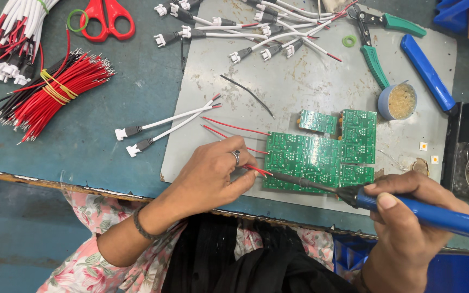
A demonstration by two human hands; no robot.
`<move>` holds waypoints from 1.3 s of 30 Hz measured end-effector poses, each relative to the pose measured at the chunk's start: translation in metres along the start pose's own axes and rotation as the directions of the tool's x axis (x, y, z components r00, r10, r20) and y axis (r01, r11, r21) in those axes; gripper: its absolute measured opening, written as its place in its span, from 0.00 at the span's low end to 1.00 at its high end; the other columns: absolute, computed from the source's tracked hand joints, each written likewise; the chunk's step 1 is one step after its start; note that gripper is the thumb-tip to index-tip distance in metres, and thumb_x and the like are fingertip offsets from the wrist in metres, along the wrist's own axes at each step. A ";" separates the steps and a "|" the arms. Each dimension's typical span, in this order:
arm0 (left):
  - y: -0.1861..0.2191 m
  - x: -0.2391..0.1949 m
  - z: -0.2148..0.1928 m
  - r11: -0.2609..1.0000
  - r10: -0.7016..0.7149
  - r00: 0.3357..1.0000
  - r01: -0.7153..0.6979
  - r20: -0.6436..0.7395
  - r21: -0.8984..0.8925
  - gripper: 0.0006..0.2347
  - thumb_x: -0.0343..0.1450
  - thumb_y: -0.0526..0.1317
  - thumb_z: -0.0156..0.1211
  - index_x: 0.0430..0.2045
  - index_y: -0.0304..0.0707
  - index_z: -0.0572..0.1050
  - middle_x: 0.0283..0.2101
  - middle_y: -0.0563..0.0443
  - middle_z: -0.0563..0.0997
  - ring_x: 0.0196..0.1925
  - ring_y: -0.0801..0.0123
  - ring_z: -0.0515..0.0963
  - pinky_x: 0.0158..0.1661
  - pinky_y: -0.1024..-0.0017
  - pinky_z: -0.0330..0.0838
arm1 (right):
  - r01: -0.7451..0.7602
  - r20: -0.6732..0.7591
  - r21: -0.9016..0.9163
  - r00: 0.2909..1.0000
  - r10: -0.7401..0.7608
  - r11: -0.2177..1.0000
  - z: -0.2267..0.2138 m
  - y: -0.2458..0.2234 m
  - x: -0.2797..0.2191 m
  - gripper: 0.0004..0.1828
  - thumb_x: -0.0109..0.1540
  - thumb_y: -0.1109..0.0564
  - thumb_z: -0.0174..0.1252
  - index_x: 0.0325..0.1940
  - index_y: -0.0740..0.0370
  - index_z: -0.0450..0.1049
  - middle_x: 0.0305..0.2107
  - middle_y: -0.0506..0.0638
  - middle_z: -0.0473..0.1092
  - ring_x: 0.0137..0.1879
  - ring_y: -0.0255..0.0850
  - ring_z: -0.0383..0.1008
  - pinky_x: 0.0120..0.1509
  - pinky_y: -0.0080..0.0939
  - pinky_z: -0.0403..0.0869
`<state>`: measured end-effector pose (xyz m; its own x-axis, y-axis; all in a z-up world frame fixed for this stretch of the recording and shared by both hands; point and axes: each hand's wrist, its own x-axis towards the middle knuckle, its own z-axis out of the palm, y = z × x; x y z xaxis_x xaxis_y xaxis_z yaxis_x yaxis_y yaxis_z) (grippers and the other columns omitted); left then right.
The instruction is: The person solders red wires to a green circuit board using a soldering iron and solder wire. They then strip the ends of additional red wires with pliers and apply flux to the wire ends.
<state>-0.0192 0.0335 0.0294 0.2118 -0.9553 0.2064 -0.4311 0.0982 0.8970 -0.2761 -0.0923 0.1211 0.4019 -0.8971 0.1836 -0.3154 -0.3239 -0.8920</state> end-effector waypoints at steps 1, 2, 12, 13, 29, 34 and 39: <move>0.000 0.000 0.000 1.000 -0.011 1.000 0.011 0.005 -0.006 0.06 0.65 0.38 0.63 0.29 0.33 0.80 0.30 0.48 0.72 0.22 0.61 0.73 0.28 0.63 0.68 | 0.002 0.007 -0.014 1.000 -0.001 1.000 0.000 0.000 0.000 0.15 0.57 0.55 0.59 0.33 0.75 0.75 0.24 0.57 0.72 0.20 0.32 0.64 0.25 0.26 0.61; 0.000 0.000 0.000 1.000 -0.023 1.000 0.023 0.009 -0.012 0.06 0.65 0.38 0.63 0.29 0.33 0.80 0.30 0.48 0.72 0.21 0.61 0.73 0.27 0.63 0.68 | 0.003 0.011 -0.016 1.000 -0.002 1.000 0.000 0.000 0.001 0.15 0.57 0.55 0.59 0.33 0.75 0.75 0.24 0.57 0.72 0.20 0.32 0.64 0.25 0.26 0.61; -0.003 0.000 0.002 1.000 0.017 1.000 -0.017 -0.025 0.002 0.06 0.65 0.37 0.63 0.27 0.32 0.79 0.30 0.46 0.73 0.27 0.54 0.76 0.30 0.60 0.70 | 0.076 0.077 -0.066 0.995 -0.070 0.995 0.000 -0.003 0.005 0.16 0.56 0.54 0.62 0.32 0.75 0.77 0.22 0.56 0.73 0.21 0.33 0.65 0.27 0.28 0.61; -0.003 0.000 0.002 1.000 0.021 0.999 -0.021 -0.028 0.007 0.06 0.65 0.37 0.63 0.27 0.32 0.79 0.30 0.46 0.73 0.28 0.54 0.77 0.31 0.60 0.70 | 0.100 0.087 -0.107 0.992 -0.091 0.989 0.000 -0.006 0.004 0.16 0.55 0.53 0.62 0.32 0.74 0.77 0.22 0.56 0.73 0.22 0.34 0.66 0.28 0.28 0.62; -0.001 0.001 0.000 1.000 0.000 1.000 -0.001 -0.017 -0.005 0.06 0.65 0.38 0.63 0.26 0.32 0.79 0.29 0.47 0.73 0.23 0.58 0.75 0.28 0.61 0.69 | 0.131 -0.044 0.066 0.991 -0.129 0.989 -0.001 0.001 0.005 0.11 0.59 0.57 0.62 0.33 0.71 0.72 0.27 0.62 0.73 0.20 0.35 0.68 0.24 0.28 0.63; -0.001 0.001 0.000 1.000 -0.004 1.000 0.004 -0.019 -0.002 0.07 0.65 0.38 0.63 0.26 0.32 0.79 0.29 0.47 0.73 0.23 0.58 0.74 0.28 0.61 0.69 | 0.089 0.010 -0.062 0.996 -0.089 0.994 -0.008 0.003 0.000 0.13 0.58 0.58 0.58 0.33 0.75 0.73 0.25 0.64 0.72 0.20 0.36 0.63 0.22 0.28 0.60; 0.000 0.001 0.000 0.999 -0.033 0.999 0.033 0.007 0.015 0.06 0.64 0.38 0.63 0.26 0.32 0.79 0.29 0.47 0.73 0.23 0.56 0.75 0.29 0.60 0.69 | 0.213 -0.083 0.110 0.975 -0.205 0.971 -0.020 0.023 -0.002 0.11 0.63 0.59 0.59 0.36 0.72 0.69 0.29 0.61 0.72 0.26 0.38 0.69 0.28 0.28 0.67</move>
<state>-0.0190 0.0322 0.0300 0.2202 -0.9598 0.1739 -0.4370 0.0623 0.8973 -0.3008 -0.1042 0.1086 0.3853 -0.8336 0.3959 -0.1264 -0.4727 -0.8721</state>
